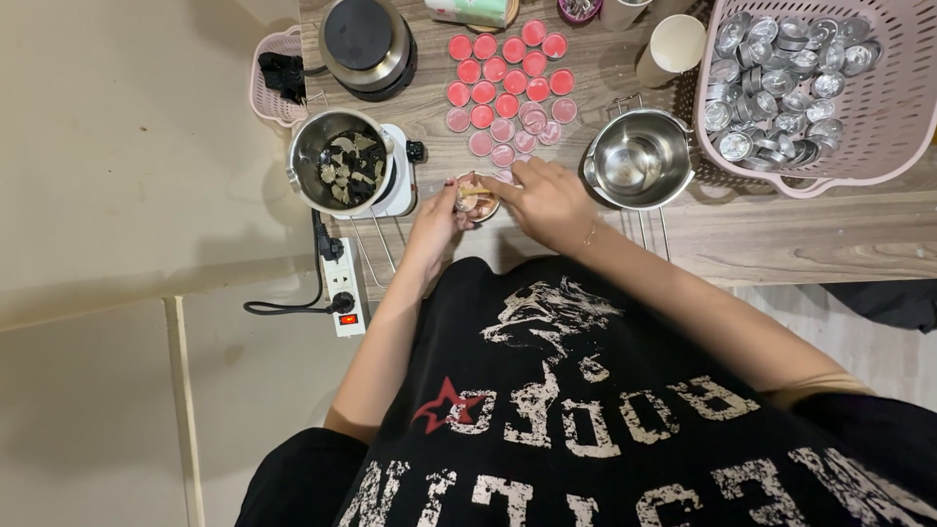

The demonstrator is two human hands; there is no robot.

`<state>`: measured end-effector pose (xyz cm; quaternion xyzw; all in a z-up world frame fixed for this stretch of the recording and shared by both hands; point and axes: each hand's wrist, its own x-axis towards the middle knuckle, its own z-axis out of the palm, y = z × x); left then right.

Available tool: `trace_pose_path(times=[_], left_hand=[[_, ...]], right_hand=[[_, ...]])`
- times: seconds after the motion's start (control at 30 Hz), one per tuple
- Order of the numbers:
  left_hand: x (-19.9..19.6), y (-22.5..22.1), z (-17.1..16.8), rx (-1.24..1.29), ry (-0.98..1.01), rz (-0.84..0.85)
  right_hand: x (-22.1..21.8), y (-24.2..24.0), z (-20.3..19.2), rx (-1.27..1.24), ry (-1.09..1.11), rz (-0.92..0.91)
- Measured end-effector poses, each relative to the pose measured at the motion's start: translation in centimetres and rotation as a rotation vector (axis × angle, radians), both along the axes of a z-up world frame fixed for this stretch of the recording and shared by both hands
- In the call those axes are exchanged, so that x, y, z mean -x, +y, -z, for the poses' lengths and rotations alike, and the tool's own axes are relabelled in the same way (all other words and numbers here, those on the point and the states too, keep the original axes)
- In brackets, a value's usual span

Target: Preparing tealight candle containers by placing wicks and using a small amount of wax as adhesive.

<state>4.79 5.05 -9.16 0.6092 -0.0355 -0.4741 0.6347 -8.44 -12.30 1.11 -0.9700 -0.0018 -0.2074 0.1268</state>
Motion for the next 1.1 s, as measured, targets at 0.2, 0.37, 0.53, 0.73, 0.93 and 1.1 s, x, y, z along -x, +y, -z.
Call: trace_pose_path(times=[0.2, 0.37, 0.53, 0.73, 0.93, 1.1], left_hand=[[-0.1, 0.5, 0.3, -0.130, -0.446, 0.083], [1.0, -0.2, -3.7, -0.285, -0.769, 0.152], [1.3, 0.0, -4.0, -0.212, -0.936, 0.108], [0.6, 0.3, -0.7, -0.028, -0.637, 0.056], [0.6, -0.1, -1.7, 0.033, -0.384, 0.103], [1.5, -0.8, -5.0, -0.208, -0.783, 0.136]], right_hand=[[-0.3, 0.5, 1.1, 0.094, -0.017, 0.055], [0.0, 0.9, 0.9, 0.133, -0.057, 0.093], [0.7, 0.7, 1.0, 0.138, -0.026, 0.123], [1.1, 1.2, 0.4, 0.029, -0.046, 0.148], [0.3, 1.4, 0.6, 0.030, -0.052, 0.155], [-0.1, 0.8, 1.2, 0.080, -0.060, 0.160]])
